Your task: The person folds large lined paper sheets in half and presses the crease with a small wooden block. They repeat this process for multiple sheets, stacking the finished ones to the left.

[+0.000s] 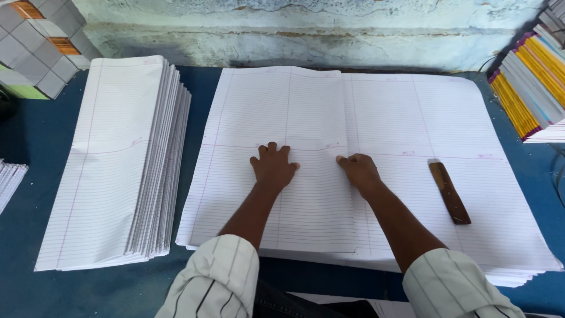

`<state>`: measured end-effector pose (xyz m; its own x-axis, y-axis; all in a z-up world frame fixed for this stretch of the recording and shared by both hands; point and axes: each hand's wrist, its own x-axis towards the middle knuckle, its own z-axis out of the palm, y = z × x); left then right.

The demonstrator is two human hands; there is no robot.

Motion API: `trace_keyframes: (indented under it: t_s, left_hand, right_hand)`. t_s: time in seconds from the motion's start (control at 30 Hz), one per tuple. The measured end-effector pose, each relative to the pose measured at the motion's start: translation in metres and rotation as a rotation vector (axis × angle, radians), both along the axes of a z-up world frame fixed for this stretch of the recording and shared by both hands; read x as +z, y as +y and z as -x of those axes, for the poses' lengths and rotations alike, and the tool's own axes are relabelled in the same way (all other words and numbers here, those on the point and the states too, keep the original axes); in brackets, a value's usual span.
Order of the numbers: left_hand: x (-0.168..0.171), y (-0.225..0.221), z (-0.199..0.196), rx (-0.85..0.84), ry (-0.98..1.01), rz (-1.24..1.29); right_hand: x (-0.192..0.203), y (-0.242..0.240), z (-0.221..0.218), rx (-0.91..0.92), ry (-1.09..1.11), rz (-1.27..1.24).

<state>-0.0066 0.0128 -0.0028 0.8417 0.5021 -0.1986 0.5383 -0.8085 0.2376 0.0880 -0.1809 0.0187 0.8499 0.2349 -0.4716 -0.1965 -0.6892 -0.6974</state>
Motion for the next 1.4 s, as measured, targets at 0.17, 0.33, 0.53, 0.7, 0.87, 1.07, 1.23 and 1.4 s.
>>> trace_keyframes:
  t_s: [0.17,0.33,0.53,0.7,0.87,1.07,1.23,1.4]
  left_hand:
    - [-0.003,0.024,0.008,0.024,-0.074,0.076]
    - [0.001,0.059,0.025,0.135,-0.106,-0.067]
    - [0.010,0.084,0.046,0.340,-0.098,-0.096]
    - [0.004,0.092,0.048,0.484,-0.100,0.078]
    - [-0.024,0.093,0.040,0.419,-0.212,0.208]
    - [-0.051,0.077,0.019,0.348,-0.320,0.264]
    - [-0.059,0.051,0.002,0.319,-0.307,0.285]
    - [-0.057,0.027,-0.006,0.354,-0.407,0.327]
  right_hand:
    - [0.002,0.000,-0.001,-0.032,0.055,-0.081]
    - [0.005,-0.009,0.001,-0.142,0.097,-0.180]
    - [0.012,-0.035,-0.007,-0.248,0.170,-0.326]
    - [0.012,-0.057,-0.019,-0.316,0.175,-0.271]
    - [0.013,-0.082,-0.043,-0.230,0.071,-0.182]
    - [0.039,-0.108,-0.056,-0.204,-0.033,-0.109]
    - [0.064,-0.119,-0.054,-0.239,-0.043,-0.075]
    - [0.065,-0.111,-0.052,-0.095,-0.170,-0.064]
